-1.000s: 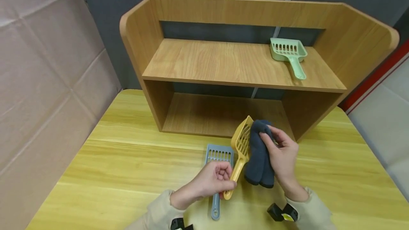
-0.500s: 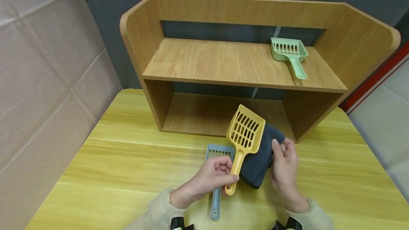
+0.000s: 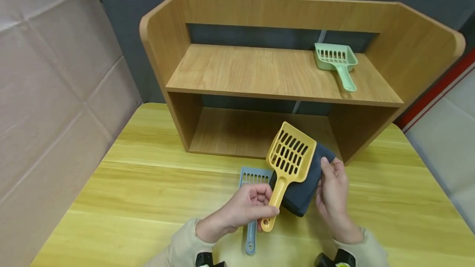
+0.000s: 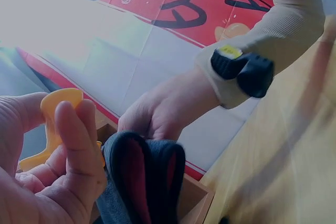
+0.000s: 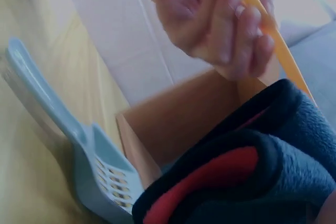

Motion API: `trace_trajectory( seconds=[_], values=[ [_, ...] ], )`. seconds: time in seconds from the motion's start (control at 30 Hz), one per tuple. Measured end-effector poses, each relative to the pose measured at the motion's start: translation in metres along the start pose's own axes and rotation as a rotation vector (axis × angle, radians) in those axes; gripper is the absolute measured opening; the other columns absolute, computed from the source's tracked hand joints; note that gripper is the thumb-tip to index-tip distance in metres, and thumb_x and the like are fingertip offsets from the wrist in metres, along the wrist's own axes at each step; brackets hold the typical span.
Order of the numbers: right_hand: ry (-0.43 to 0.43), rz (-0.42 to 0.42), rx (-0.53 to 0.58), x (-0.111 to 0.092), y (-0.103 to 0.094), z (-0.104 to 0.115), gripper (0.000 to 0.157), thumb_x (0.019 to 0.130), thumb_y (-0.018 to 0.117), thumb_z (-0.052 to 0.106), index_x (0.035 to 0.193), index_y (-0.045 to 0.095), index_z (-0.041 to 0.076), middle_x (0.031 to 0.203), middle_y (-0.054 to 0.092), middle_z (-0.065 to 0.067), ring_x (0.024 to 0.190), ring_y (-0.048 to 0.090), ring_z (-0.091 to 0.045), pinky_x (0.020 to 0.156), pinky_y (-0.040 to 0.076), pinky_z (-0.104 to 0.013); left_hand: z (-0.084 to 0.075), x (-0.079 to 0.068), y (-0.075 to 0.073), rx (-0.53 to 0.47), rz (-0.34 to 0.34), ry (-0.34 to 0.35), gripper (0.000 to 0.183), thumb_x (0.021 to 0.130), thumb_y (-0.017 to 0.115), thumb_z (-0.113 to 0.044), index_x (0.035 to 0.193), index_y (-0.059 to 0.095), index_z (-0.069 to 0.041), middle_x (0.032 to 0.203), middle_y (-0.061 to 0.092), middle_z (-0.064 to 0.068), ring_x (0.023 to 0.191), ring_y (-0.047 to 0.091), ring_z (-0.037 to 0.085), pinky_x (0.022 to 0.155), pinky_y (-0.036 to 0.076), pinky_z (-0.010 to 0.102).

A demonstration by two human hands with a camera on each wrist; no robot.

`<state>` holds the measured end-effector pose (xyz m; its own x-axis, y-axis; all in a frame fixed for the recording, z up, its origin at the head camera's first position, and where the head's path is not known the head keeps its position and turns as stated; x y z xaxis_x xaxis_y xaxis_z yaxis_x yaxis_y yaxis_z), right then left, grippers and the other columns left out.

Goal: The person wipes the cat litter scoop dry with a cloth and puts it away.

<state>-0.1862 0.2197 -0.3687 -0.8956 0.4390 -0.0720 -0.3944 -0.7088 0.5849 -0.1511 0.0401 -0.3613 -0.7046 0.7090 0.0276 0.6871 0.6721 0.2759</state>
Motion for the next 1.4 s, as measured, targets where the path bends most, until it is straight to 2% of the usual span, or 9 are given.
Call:
trace_trajectory(
  seconds=[0.13,0.33,0.53,0.7,0.83,1.0,1.17,1.3,1.4],
  values=[
    [-0.090,-0.013,0.097,0.009,-0.001,0.014,0.014,0.095,0.051,0.004,0.107,0.046,-0.001,0.088,0.066,-0.008,0.063,0.066,-0.013,0.052,0.055,-0.022,0.000,-0.001,0.002,0.000,0.019,0.003,0.022,0.080,0.057,0.005,0.083,0.041,0.019,0.063,0.057,-0.005,0.049,0.054,0.001,0.042,0.044,0.013],
    [-0.334,0.005,0.199,0.014,-0.007,0.043,0.011,0.092,0.052,-0.004,0.103,0.048,-0.005,0.092,0.066,-0.015,0.067,0.067,-0.018,0.056,0.056,-0.023,0.000,-0.003,0.004,0.009,0.030,0.007,0.021,0.080,0.057,0.007,0.084,0.041,0.020,0.064,0.056,-0.005,0.051,0.053,0.002,0.042,0.043,0.012],
    [-0.521,0.061,0.192,0.006,-0.003,0.063,0.015,0.090,0.051,-0.010,0.104,0.048,-0.008,0.101,0.062,-0.022,0.086,0.065,-0.026,0.069,0.056,-0.026,0.006,-0.003,-0.002,0.098,-0.025,-0.066,0.013,0.078,0.058,0.008,0.081,0.046,0.015,0.060,0.055,-0.004,0.047,0.050,0.003,0.039,0.041,0.014],
    [-0.638,0.080,0.010,-0.006,0.002,0.075,0.015,0.088,0.052,-0.012,0.102,0.052,-0.007,0.090,0.067,-0.017,0.077,0.067,-0.020,0.065,0.055,-0.021,0.016,-0.003,-0.008,0.168,-0.065,-0.135,0.008,0.075,0.057,0.011,0.074,0.050,0.007,0.056,0.053,-0.003,0.042,0.047,0.005,0.037,0.040,0.016],
    [-0.710,0.161,-0.199,-0.020,0.014,0.074,0.015,0.086,0.055,-0.013,0.099,0.055,-0.007,0.079,0.068,-0.009,0.064,0.064,-0.011,0.055,0.050,-0.015,0.020,-0.002,-0.008,0.224,-0.073,-0.142,0.010,0.073,0.056,0.013,0.072,0.051,0.004,0.054,0.052,-0.003,0.039,0.045,0.005,0.034,0.039,0.016],
    [-0.822,0.290,-0.459,-0.038,0.036,0.067,0.017,0.083,0.054,-0.019,0.100,0.054,-0.018,0.088,0.070,-0.003,0.066,0.064,-0.005,0.053,0.047,-0.009,0.020,-0.001,-0.007,0.320,-0.089,-0.142,0.015,0.071,0.059,0.014,0.070,0.053,0.000,0.055,0.052,-0.003,0.038,0.045,0.006,0.033,0.041,0.019],
    [-1.061,0.408,-0.689,-0.061,0.063,0.066,0.013,0.087,0.060,-0.005,0.095,0.061,-0.016,0.096,0.069,-0.018,0.091,0.066,-0.015,0.078,0.051,-0.016,0.019,0.000,-0.005,0.381,-0.099,-0.148,0.017,0.069,0.061,0.013,0.069,0.053,-0.002,0.056,0.051,-0.003,0.037,0.045,0.006,0.032,0.043,0.022],
    [-1.255,0.487,-0.818,-0.077,0.083,0.064,0.027,0.094,0.057,0.017,0.090,0.068,-0.007,0.092,0.068,-0.022,0.084,0.062,-0.029,0.085,0.046,-0.019,0.017,0.002,-0.004,0.431,-0.106,-0.128,0.018,0.069,0.062,0.011,0.067,0.052,-0.004,0.055,0.051,-0.005,0.036,0.045,0.005,0.033,0.045,0.023],
    [-1.328,0.519,-0.921,-0.082,0.090,0.060,0.030,0.097,0.052,0.020,0.090,0.071,-0.002,0.093,0.069,-0.017,0.079,0.059,-0.031,0.081,0.045,-0.019,0.016,0.003,-0.004,0.480,-0.114,-0.110,0.019,0.068,0.063,0.010,0.066,0.052,-0.005,0.054,0.051,-0.006,0.036,0.046,0.003,0.034,0.046,0.022]
  ],
)
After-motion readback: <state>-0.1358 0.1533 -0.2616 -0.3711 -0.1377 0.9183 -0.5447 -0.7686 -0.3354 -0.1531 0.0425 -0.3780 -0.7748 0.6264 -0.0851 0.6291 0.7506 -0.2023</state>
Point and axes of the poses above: each hand's wrist, its own x-axis towards the middle knuckle, its own y-axis out of the palm, z = x × y, the point moved 9 cm from there along x, towards the middle knuckle
